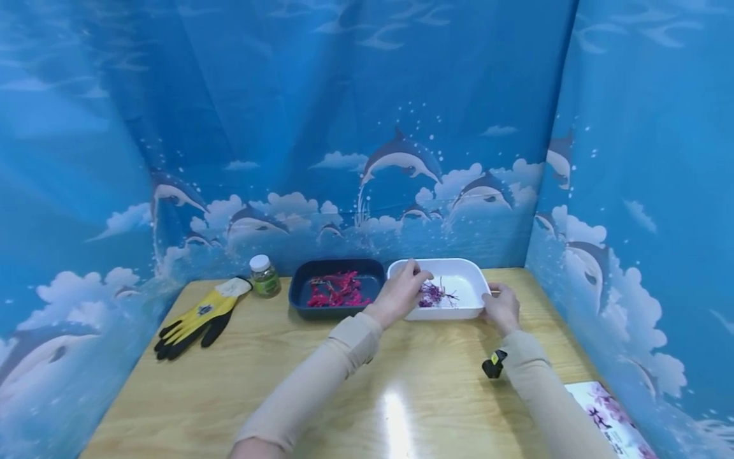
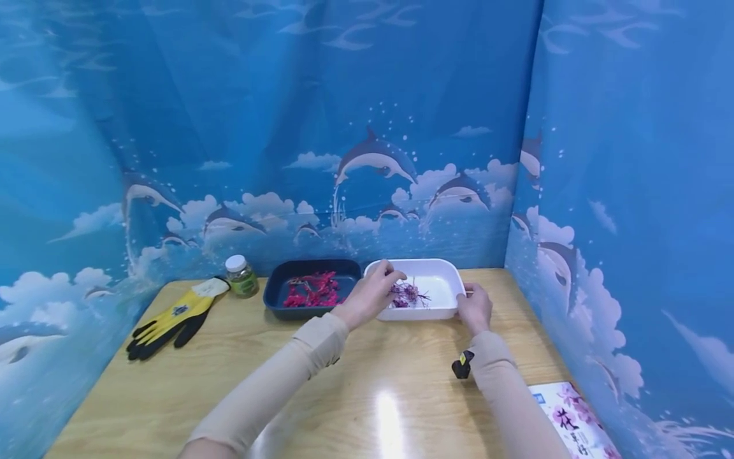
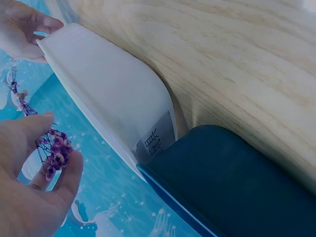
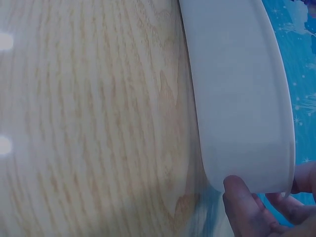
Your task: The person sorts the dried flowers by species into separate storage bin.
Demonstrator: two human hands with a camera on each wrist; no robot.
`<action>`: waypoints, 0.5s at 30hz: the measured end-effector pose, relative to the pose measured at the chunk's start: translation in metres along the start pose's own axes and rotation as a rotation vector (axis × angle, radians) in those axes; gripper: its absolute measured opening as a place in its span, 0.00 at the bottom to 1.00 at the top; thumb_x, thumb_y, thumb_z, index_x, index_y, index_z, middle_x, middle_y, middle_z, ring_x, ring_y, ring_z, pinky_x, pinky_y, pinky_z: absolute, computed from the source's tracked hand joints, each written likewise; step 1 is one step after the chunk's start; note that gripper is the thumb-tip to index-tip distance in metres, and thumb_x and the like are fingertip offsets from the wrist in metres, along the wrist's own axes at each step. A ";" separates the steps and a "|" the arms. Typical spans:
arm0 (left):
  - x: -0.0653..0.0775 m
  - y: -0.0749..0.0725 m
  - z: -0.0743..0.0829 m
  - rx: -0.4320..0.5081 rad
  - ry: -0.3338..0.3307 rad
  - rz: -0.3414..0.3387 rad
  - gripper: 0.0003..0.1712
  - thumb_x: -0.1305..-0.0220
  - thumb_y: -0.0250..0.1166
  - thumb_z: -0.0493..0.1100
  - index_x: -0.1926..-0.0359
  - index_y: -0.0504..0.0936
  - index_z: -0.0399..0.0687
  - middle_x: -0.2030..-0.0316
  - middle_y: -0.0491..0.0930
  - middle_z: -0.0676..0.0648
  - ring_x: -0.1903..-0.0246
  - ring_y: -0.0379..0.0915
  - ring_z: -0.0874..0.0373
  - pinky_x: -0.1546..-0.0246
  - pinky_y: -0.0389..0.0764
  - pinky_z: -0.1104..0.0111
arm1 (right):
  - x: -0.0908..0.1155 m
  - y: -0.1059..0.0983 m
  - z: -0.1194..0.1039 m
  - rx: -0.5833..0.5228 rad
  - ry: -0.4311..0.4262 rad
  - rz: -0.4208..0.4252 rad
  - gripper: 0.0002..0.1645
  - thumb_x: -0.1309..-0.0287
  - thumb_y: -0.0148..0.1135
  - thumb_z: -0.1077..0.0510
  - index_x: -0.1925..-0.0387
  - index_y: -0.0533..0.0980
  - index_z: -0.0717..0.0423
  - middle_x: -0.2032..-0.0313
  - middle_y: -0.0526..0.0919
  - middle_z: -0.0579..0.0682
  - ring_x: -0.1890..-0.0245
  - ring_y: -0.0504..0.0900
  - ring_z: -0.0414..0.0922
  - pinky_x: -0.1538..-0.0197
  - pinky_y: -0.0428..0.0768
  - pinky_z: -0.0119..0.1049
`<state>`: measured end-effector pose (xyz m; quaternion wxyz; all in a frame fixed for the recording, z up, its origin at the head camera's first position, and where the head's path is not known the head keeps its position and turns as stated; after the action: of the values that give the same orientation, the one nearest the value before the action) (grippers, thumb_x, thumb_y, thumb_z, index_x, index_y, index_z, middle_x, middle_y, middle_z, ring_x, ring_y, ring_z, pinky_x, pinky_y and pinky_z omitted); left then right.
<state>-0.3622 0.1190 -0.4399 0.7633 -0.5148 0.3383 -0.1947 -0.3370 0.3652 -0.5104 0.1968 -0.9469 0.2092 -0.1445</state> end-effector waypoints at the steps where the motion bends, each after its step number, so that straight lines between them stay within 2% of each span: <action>1: -0.002 0.001 0.000 -0.015 -0.006 -0.004 0.22 0.29 0.70 0.38 0.37 0.81 0.55 0.46 0.73 0.47 0.50 0.75 0.56 0.51 0.84 0.69 | 0.000 0.000 0.000 -0.003 0.001 0.000 0.30 0.27 0.48 0.65 0.27 0.65 0.70 0.36 0.73 0.75 0.41 0.82 0.66 0.49 0.92 0.49; 6: -0.013 0.007 -0.003 -0.066 -0.036 -0.024 0.20 0.28 0.69 0.43 0.37 0.81 0.59 0.46 0.75 0.49 0.49 0.76 0.55 0.49 0.84 0.66 | 0.000 0.001 0.000 -0.009 0.003 -0.001 0.30 0.26 0.48 0.64 0.27 0.65 0.69 0.35 0.73 0.75 0.39 0.81 0.66 0.47 0.91 0.49; 12: -0.023 0.013 -0.003 -0.029 -0.066 -0.050 0.20 0.27 0.69 0.42 0.37 0.82 0.58 0.47 0.75 0.50 0.49 0.73 0.57 0.50 0.82 0.69 | 0.001 0.000 0.000 0.016 -0.026 0.001 0.29 0.25 0.48 0.63 0.28 0.66 0.69 0.38 0.75 0.74 0.44 0.83 0.64 0.50 0.92 0.47; 15: -0.028 0.016 -0.003 0.043 -0.096 -0.040 0.25 0.27 0.68 0.39 0.32 0.79 0.58 0.40 0.75 0.48 0.45 0.76 0.54 0.47 0.84 0.67 | 0.002 0.000 0.001 0.031 -0.040 0.007 0.28 0.26 0.48 0.64 0.28 0.67 0.70 0.39 0.75 0.74 0.46 0.84 0.63 0.53 0.92 0.45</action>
<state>-0.3850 0.1415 -0.4470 0.7856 -0.5137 0.2864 -0.1922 -0.3349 0.3650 -0.5110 0.2163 -0.9457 0.2060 -0.1279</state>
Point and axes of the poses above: each hand's wrist, its own x-axis away from the middle knuckle, its own y-axis out of the palm, z = x × y, the point moved 5 cm from there along -x, towards the middle knuckle
